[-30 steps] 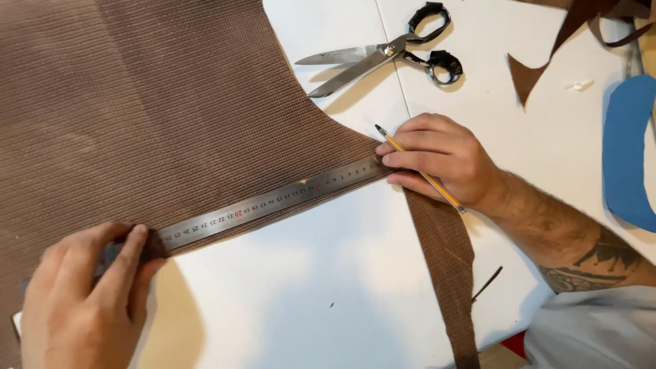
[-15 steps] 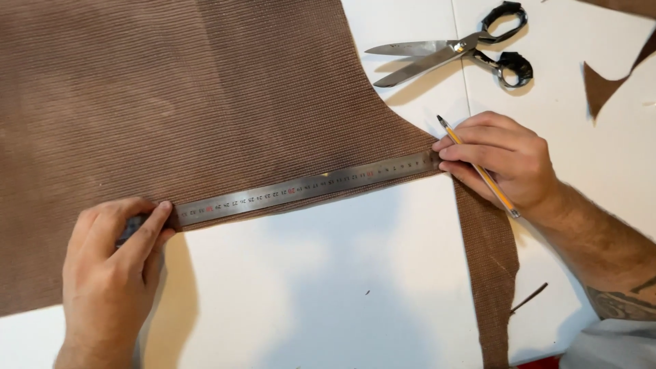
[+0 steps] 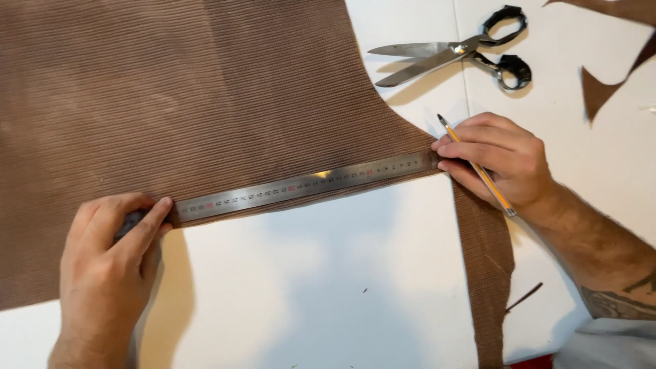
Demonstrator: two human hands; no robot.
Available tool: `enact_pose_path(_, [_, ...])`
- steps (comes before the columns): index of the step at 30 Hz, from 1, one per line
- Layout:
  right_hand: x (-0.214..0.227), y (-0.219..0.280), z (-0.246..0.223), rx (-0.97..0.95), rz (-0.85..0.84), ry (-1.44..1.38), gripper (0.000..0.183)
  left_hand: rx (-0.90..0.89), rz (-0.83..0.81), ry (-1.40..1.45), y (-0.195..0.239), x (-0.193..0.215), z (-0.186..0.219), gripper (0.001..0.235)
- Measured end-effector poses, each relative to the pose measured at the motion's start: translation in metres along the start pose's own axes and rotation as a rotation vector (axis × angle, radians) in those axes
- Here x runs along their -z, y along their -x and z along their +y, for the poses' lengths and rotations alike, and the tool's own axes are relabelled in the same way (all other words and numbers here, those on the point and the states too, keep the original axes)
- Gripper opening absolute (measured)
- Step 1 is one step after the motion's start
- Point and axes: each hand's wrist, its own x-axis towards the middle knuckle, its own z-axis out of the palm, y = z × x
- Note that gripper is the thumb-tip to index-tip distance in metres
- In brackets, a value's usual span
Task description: Measuring and marking a piece of brown textured leather using a metal ruler and pencil, followed by cutting with scissors.
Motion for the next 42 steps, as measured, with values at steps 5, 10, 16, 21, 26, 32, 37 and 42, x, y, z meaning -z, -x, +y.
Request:
enact_pose_path(5, [0.007,0.011,0.001,-0.124,0.113,-0.109,0.014,-0.011,-0.011,-0.028,0.006,-0.006,-0.009,0.020])
enact_pose_path(10, [0.008,0.035,0.019,-0.338,0.289,-0.488,0.027,-0.052,-0.088,0.002,0.015,-0.012,-0.031,0.030])
enact_pose_path(16, [0.011,0.034,0.017,-0.436,0.330,-0.474,0.023,-0.031,-0.058,0.033,0.025,-0.026,-0.045,0.025])
enact_pose_path(21, [0.015,0.022,0.008,-0.393,0.258,-0.410,0.025,-0.029,-0.090,0.060,0.024,-0.022,-0.042,0.031])
enact_pose_path(26, [0.015,0.013,0.005,-0.239,0.257,-0.418,0.016,-0.145,0.012,0.055,-0.043,-0.019,0.015,0.025])
enact_pose_path(32, [0.016,0.002,-0.002,-0.159,0.121,-0.307,0.019,-0.446,-0.123,0.376,-0.155,-0.076,0.106,0.025])
enact_pose_path(37, [0.017,0.004,0.000,-0.135,0.076,-0.277,0.020,-0.696,-0.116,0.409,-0.193,-0.125,0.123,0.017])
enact_pose_path(42, [0.015,0.003,0.002,-0.132,0.064,-0.298,0.019,-0.700,-0.136,0.353,-0.190,-0.129,0.121,0.016])
